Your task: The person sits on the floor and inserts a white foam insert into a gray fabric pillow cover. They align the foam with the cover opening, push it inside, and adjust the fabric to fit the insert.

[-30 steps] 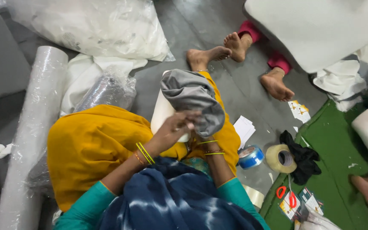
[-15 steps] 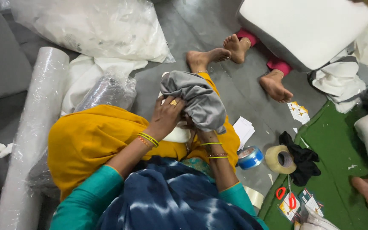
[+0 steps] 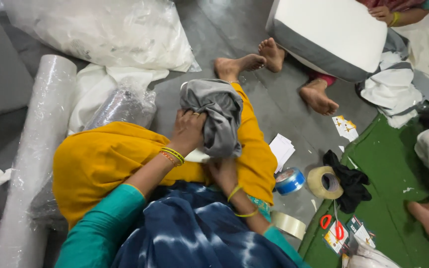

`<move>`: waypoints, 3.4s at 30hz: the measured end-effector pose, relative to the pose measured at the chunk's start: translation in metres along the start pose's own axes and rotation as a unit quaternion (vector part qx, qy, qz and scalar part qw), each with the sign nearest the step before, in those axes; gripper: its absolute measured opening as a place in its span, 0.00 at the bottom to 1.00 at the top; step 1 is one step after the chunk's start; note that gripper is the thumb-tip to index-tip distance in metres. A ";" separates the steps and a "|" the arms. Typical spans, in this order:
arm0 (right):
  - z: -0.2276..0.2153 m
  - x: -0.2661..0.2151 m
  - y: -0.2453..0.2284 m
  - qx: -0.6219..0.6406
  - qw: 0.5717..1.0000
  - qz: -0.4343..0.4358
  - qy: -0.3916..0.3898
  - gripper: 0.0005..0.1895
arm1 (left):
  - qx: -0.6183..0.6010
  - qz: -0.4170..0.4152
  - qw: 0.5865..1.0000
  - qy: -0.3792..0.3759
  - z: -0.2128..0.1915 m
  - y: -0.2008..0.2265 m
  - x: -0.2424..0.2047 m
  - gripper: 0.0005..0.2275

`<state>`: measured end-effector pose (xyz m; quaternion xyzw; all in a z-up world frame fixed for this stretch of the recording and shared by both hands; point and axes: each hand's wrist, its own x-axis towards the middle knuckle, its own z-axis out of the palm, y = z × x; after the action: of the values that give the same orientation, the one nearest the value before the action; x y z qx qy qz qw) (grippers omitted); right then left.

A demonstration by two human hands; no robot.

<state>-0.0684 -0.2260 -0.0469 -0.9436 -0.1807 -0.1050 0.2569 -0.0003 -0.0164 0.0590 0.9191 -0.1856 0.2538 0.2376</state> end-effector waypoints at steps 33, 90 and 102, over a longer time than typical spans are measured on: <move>-0.124 0.148 -0.057 0.196 0.978 0.005 0.066 0.38 | -0.109 -0.331 0.936 -0.050 0.016 -0.081 0.066 0.20; 0.071 0.234 0.001 0.003 0.994 0.085 0.071 0.16 | -0.165 -0.298 0.938 0.068 0.042 -0.052 0.022 0.23; 0.020 0.239 0.007 0.023 0.990 0.134 0.048 0.23 | -0.100 -0.224 0.968 0.052 0.021 -0.045 0.022 0.26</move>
<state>0.1543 -0.1524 0.0027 -0.9469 -0.0424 -0.1107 0.2988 0.0455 0.0044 0.0401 0.8943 0.0135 0.2215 0.3887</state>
